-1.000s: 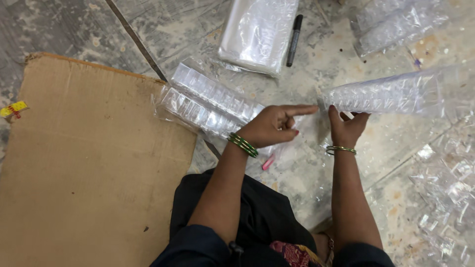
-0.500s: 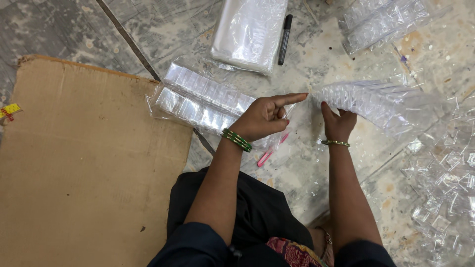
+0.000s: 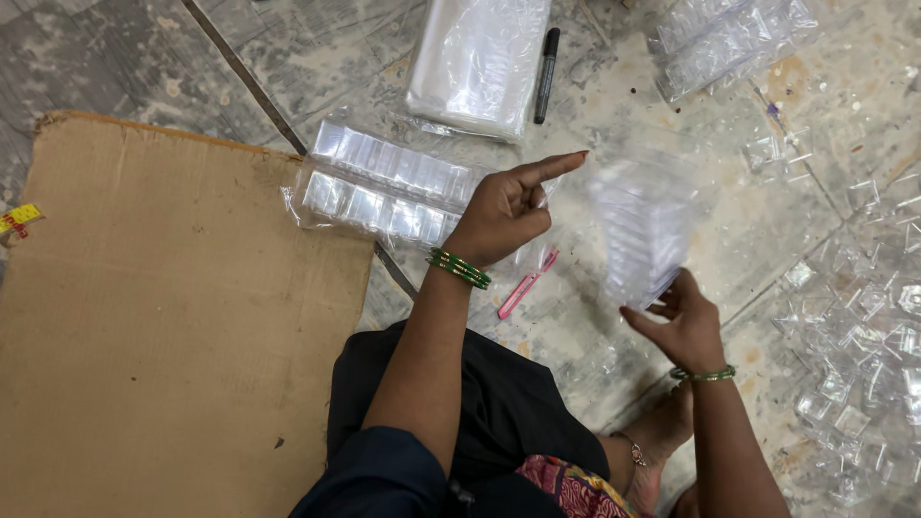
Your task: The person sits on the floor and wraps clear plastic film around stacks of small transparent plastic boxes, folding and tucking the film over the ends of each stack. They set finished wrapped stacks aside and gather loose film from the floor between stacks.
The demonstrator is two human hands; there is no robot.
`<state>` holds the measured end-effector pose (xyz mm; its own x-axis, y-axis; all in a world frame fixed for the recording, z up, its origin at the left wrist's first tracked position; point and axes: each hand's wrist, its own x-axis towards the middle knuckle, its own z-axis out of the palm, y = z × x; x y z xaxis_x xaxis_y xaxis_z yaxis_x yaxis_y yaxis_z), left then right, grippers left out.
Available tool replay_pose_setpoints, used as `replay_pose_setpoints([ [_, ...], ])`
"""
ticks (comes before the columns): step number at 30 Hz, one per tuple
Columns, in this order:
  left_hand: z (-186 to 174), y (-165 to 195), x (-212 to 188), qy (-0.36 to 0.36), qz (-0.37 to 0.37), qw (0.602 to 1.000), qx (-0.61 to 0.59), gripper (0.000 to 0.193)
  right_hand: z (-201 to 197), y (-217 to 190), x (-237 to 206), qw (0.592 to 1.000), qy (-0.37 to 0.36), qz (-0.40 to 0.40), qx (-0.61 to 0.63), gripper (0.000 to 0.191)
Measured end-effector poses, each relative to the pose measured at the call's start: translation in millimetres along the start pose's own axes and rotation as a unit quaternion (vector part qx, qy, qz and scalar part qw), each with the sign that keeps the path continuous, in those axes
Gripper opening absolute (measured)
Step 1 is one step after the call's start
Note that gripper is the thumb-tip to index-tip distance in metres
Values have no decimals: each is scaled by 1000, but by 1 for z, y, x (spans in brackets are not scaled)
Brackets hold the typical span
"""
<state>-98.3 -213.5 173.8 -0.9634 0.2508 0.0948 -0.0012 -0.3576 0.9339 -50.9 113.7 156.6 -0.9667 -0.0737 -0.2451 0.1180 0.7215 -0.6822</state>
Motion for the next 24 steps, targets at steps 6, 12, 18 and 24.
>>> replay_pose_setpoints([
  [6, 1, 4, 3, 82, 19, 996, -16, 62, 6, 1, -24, 999, -44, -8, 27, 77],
  [12, 2, 6, 3, 95, 20, 995, 0, 62, 5, 10, -33, 998, -57, -1, 3, 81],
  [18, 16, 3, 3, 113, 32, 982, 151, 59, -4, 13, -34, 992, -35, -26, -116, 83],
  [24, 59, -11, 9, 26, -53, 937, 344, 52, -3, 7, -30, 987, -20, -19, -156, 85],
])
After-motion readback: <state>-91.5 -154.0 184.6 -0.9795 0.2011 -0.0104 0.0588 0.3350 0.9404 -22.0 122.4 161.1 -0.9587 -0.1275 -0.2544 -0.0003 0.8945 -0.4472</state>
